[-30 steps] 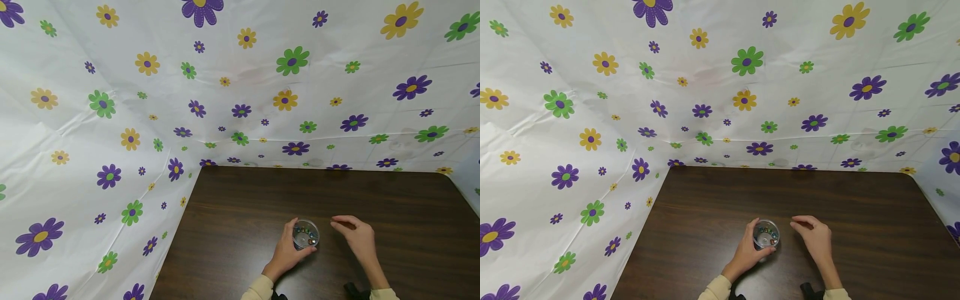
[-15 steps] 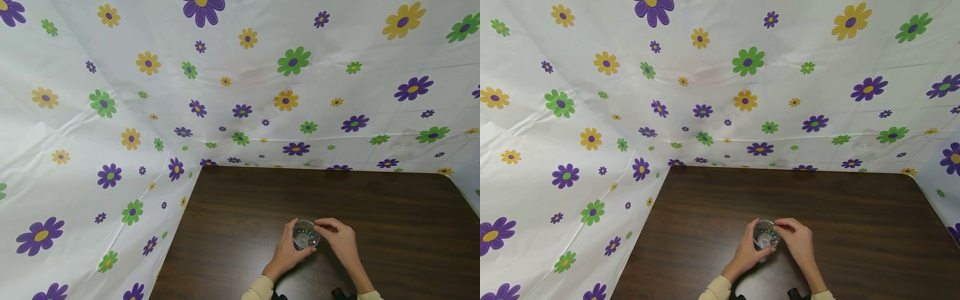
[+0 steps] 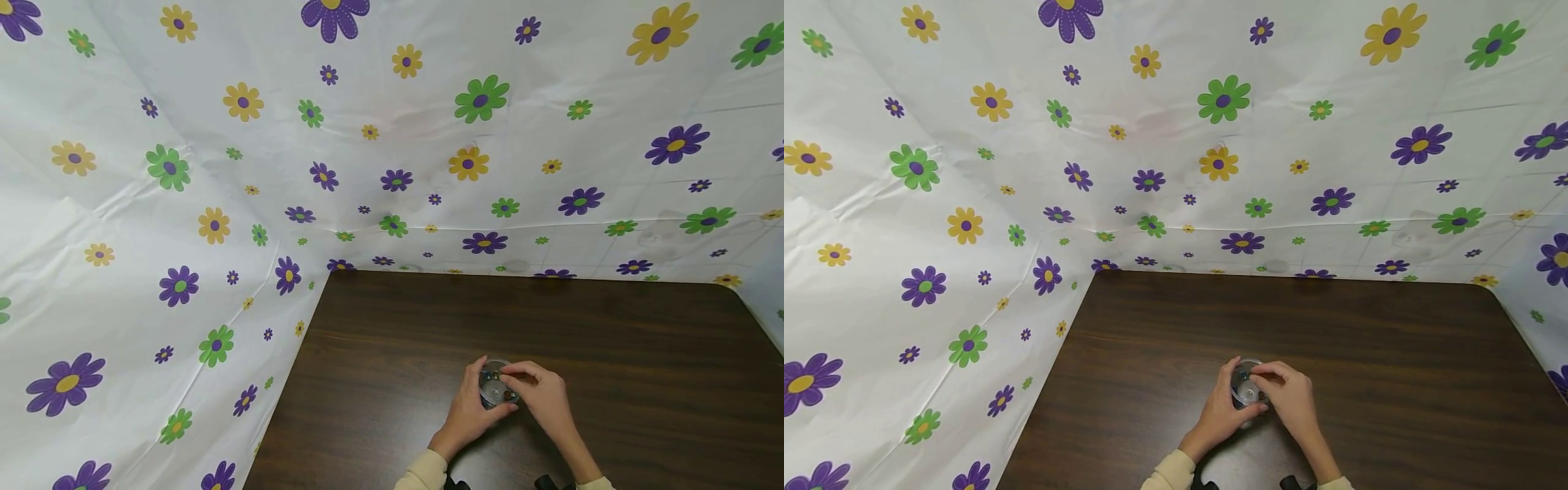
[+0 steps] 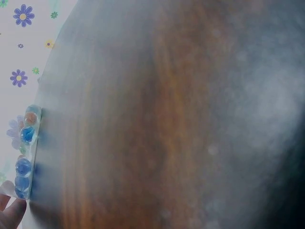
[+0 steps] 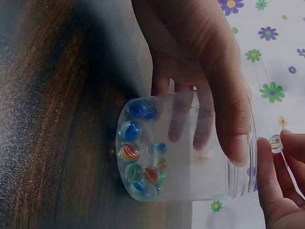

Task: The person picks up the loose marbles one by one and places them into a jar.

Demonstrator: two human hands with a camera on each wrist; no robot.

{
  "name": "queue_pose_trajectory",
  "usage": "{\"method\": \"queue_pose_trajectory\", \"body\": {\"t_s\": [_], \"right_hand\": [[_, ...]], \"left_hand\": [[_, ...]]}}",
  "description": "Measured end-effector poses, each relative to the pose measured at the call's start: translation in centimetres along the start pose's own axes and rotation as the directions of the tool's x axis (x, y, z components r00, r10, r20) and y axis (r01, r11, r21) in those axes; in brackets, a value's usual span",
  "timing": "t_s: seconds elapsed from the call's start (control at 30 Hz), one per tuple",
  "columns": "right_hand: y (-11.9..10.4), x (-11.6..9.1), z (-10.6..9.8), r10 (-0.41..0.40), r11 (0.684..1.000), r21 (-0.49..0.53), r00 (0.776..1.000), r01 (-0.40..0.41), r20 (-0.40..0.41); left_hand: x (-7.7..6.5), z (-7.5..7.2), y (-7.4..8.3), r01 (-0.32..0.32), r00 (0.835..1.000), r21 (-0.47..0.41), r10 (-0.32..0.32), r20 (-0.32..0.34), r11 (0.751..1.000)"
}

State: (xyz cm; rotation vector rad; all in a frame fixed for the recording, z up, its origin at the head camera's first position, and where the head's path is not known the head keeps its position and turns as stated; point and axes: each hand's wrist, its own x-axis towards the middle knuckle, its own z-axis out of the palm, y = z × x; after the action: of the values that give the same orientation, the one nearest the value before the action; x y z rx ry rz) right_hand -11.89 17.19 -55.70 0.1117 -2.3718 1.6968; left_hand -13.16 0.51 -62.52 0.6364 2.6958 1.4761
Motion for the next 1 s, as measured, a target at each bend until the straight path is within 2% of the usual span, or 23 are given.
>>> {"method": "queue_pose_trajectory", "body": {"t_s": [0.57, 1.0], "right_hand": [[0.23, 0.00, 0.23, 0.027, 0.999, 0.036, 0.999, -0.028, 0.028], [0.05, 0.01, 0.17, 0.004, 0.999, 0.033, 1.000, -0.004, 0.018]], "left_hand": [[0.03, 0.01, 0.02, 0.016, 1.000, -0.021, -0.015, 0.016, 1.000], [0.09, 0.00, -0.04, 0.006, 1.000, -0.010, -0.006, 0.011, 1.000]]}}
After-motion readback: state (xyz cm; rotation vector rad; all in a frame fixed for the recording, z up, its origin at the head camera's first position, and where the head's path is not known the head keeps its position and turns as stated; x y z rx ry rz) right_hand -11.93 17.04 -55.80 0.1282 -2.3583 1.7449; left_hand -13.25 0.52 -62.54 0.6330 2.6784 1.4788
